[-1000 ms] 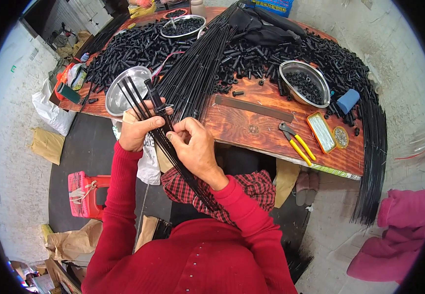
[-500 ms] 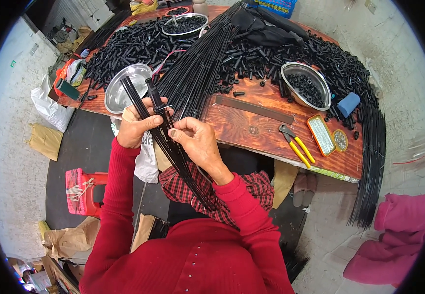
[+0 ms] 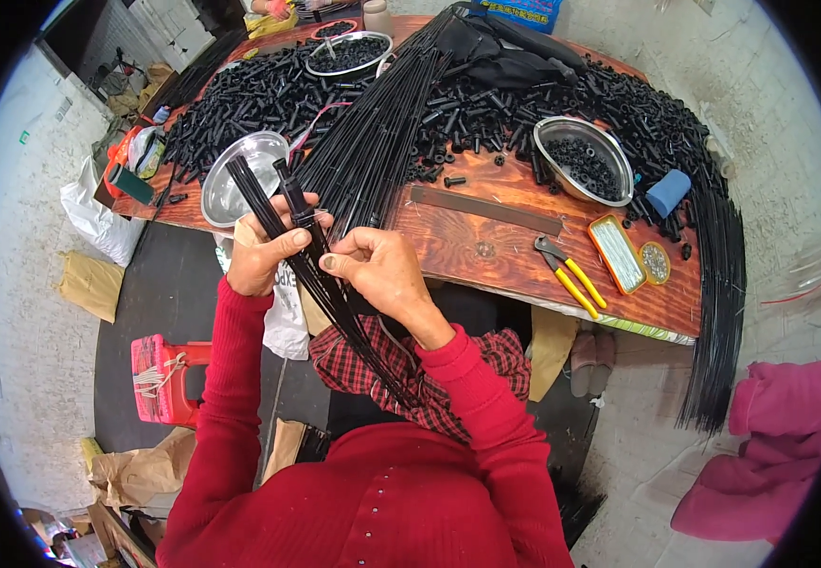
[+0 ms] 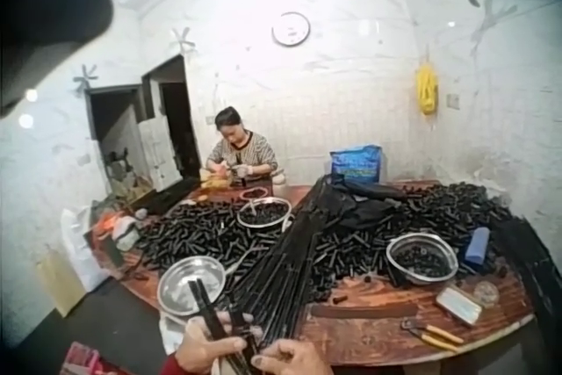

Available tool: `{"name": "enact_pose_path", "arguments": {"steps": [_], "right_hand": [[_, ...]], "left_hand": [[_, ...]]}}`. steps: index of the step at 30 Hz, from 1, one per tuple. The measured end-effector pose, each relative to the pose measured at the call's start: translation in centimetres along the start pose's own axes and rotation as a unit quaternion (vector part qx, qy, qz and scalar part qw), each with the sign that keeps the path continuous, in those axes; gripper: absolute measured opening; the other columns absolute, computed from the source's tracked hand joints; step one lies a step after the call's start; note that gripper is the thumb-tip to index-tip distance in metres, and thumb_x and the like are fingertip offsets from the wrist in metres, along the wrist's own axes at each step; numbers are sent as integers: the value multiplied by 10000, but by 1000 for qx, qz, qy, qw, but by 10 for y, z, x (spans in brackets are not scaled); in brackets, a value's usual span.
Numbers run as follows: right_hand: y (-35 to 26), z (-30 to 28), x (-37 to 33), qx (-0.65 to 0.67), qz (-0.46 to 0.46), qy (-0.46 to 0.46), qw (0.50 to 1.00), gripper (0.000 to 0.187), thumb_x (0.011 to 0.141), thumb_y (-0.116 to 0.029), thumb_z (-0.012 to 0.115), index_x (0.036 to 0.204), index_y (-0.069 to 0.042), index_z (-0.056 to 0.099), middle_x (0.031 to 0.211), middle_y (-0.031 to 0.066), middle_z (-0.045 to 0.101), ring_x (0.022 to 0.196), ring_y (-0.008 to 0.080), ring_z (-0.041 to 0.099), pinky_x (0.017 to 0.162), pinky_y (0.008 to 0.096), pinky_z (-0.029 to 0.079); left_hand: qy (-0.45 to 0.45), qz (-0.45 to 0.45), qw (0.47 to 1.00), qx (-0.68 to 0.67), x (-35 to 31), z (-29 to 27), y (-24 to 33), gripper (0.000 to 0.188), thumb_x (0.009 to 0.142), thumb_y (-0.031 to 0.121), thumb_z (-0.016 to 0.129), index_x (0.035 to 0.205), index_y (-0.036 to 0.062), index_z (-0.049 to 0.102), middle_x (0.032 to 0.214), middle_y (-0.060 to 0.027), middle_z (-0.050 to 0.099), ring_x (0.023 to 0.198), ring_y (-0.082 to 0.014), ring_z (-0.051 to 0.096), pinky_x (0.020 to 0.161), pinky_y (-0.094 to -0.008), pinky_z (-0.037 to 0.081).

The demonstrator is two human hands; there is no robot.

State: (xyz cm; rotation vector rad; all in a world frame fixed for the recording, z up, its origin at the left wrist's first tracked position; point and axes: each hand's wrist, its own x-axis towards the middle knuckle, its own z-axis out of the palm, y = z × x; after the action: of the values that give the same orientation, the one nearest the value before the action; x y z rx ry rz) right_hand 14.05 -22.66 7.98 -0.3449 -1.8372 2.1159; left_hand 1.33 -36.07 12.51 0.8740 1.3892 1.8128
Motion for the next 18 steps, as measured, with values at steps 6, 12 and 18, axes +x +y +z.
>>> {"name": "enact_pose_path", "arguments": {"steps": [6, 12, 18], "right_hand": [[-11, 6, -9, -107, -57, 52, 991, 140, 792, -103, 731, 787, -4, 633, 660, 44, 644, 599, 75, 583, 548, 249, 456], [-26, -7, -4, -237, -117, -2, 964, 356, 909, -307, 624, 782, 25, 638, 609, 68, 612, 572, 112, 609, 522, 273, 463], [-24, -7, 6, -218, -111, 38, 969, 537, 988, -415, 451, 763, 41, 623, 578, 72, 587, 547, 140, 611, 505, 286, 467]], "left_hand": [[26, -15, 999, 13, 0, 6, 1, 437, 794, -18, 689, 1205, -51, 545, 1040, -142, 674, 933, -169, 649, 848, -299, 524], [44, -24, 999, 12, 1, 13, 5, 406, 791, -20, 688, 1176, -43, 563, 1001, -113, 681, 896, -153, 653, 806, -271, 528], [22, -10, 998, 51, 4, 9, 2, 434, 772, 3, 722, 1175, -40, 567, 972, -86, 679, 900, -138, 645, 820, -289, 521]]}}
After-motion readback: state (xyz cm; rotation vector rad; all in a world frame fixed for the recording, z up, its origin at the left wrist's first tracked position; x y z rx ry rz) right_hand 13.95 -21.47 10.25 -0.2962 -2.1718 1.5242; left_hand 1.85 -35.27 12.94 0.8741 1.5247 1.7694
